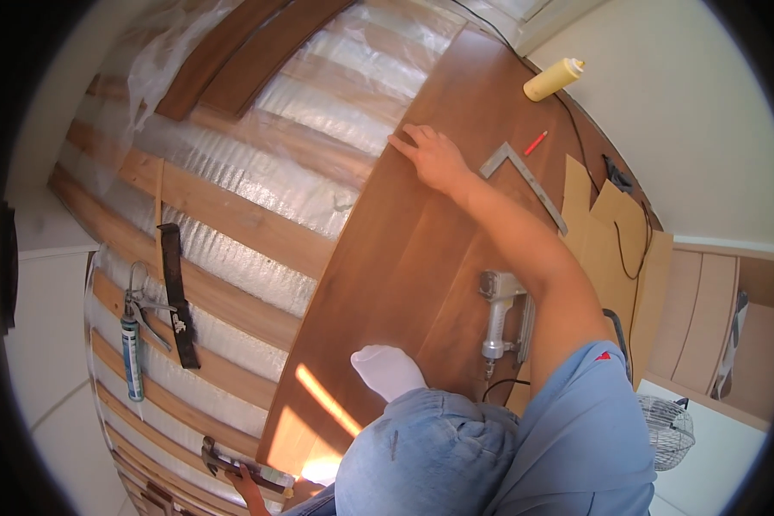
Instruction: The person installs laminate flooring by applying adhesive from a caulk gun to the subfloor, positioning wood planks, securing them with a pneumatic nail gun and hammer, and using a speed square and pencil to mark cuts.
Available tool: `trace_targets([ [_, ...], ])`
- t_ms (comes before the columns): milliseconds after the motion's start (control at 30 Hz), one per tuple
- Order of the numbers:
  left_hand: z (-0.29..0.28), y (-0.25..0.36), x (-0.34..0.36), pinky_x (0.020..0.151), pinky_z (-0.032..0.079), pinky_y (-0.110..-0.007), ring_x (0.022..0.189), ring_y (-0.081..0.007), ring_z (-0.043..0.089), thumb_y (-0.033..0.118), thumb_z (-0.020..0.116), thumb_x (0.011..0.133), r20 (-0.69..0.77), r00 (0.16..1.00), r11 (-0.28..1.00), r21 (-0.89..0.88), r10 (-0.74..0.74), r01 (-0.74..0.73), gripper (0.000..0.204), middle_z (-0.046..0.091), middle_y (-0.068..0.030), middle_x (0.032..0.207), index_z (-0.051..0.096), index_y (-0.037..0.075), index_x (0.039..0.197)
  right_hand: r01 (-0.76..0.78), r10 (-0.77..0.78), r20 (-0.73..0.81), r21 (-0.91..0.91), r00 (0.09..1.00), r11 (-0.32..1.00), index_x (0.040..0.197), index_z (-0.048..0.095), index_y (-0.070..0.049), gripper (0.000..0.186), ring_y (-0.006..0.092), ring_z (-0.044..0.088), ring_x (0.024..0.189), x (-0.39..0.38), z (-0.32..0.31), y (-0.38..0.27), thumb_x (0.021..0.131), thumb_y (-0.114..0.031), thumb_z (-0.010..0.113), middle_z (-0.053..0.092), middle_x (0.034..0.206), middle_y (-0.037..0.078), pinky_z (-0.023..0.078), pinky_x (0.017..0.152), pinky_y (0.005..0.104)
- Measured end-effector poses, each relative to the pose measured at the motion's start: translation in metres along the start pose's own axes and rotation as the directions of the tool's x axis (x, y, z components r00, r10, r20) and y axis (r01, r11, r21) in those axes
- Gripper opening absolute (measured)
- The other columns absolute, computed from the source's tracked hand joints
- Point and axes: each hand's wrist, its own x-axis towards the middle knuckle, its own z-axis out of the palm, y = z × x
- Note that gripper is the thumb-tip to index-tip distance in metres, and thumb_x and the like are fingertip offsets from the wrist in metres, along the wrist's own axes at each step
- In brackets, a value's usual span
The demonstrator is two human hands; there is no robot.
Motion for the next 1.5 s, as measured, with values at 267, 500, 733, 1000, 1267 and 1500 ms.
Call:
trace_targets([
  [267, -0.003, -0.016, 0.009, 0.105, 0.049, -0.043, 0.126, -0.0385, 0.057, 0.024, 0.062, 0.105, 0.034, 0.999, 0.999, 0.027, 0.02, -0.021, 0.07, 0.051, -0.0279, 0.146, 0.026, -0.007, 0.156, -0.424, 0.426, -0.039, 0.046, 0.904, 0.904, 0.132, 0.062, -0.001, 0.038, 0.0385, 0.058, 0.117, -0.05, -0.011, 0.007, 0.095, -0.009, 0.058, 0.064, 0.127, 0.018, 0.049, 0.1, 0.0479],
  [500, 0.005, -0.022, 0.003, 0.108, 0.047, -0.044, 0.132, -0.0413, 0.054, 0.029, 0.06, 0.106, -0.039, 0.998, 0.999, 0.034, 0.04, -0.039, 0.074, 0.045, -0.0314, 0.152, 0.022, -0.008, 0.158, -0.674, 0.663, 0.139, 0.25, 0.735, 0.695, 0.098, 0.063, -0.003, 0.021, 0.0377, 0.063, 0.095, -0.186, -0.083, -0.075, 0.1, -0.024, 0.065, 0.064, 0.099, 0.018, 0.051, 0.082, 0.0489],
  [733, 0.019, -0.037, 0.004, 0.115, 0.043, -0.045, 0.14, -0.0433, 0.048, 0.032, 0.059, 0.106, -0.056, 0.997, 0.997, 0.051, 0.058, -0.055, 0.083, 0.037, -0.0332, 0.158, 0.013, -0.008, 0.162, -0.86, 0.857, 0.093, 0.121, 0.508, 0.496, 0.091, 0.065, 0.0, 0.044, 0.0423, 0.065, 0.086, -0.298, -0.098, -0.119, 0.095, -0.043, 0.072, 0.066, 0.089, 0.022, 0.051, 0.077, 0.05],
  [1000, 0.016, -0.065, 0.01, 0.117, 0.04, -0.043, 0.142, -0.0407, 0.047, 0.034, 0.066, 0.103, -0.087, 0.987, 0.991, 0.036, 0.132, -0.129, 0.086, 0.04, -0.0292, 0.159, 0.02, -0.005, 0.163, -0.975, 0.814, 0.58, 0.169, -0.022, -0.146, 0.083, 0.063, -0.003, 0.059, 0.0205, 0.06, 0.061, -0.323, -0.082, -0.127, 0.087, -0.06, 0.078, 0.062, 0.075, 0.008, 0.051, 0.054, 0.0369],
  [1267, -0.004, -0.095, -0.031, 0.106, 0.048, -0.038, 0.125, -0.0306, 0.062, 0.034, 0.048, 0.113, -0.325, 0.927, 0.982, 0.078, 0.189, -0.173, 0.048, 0.064, -0.0171, 0.141, 0.055, 0.002, 0.148, -0.975, 0.685, 0.703, 0.058, 0.192, 0.214, 0.095, 0.069, 0.0, 0.025, 0.0202, 0.059, 0.063, -0.311, -0.06, -0.129, 0.089, -0.022, 0.077, 0.064, 0.076, 0.008, 0.048, 0.057, 0.0387],
  [1500, -0.05, -0.14, -0.1, 0.101, 0.05, -0.046, 0.12, -0.0349, 0.061, 0.018, 0.057, 0.107, -0.729, 0.675, 0.971, 0.225, 0.114, 0.08, 0.029, 0.062, -0.0154, 0.131, 0.064, 0.007, 0.132, -0.834, 0.433, 0.788, 0.176, 0.438, 0.523, 0.108, 0.065, 0.001, 0.026, 0.0204, 0.064, 0.069, -0.246, -0.118, -0.111, 0.093, -0.019, 0.072, 0.065, 0.08, 0.009, 0.053, 0.064, 0.0371],
])
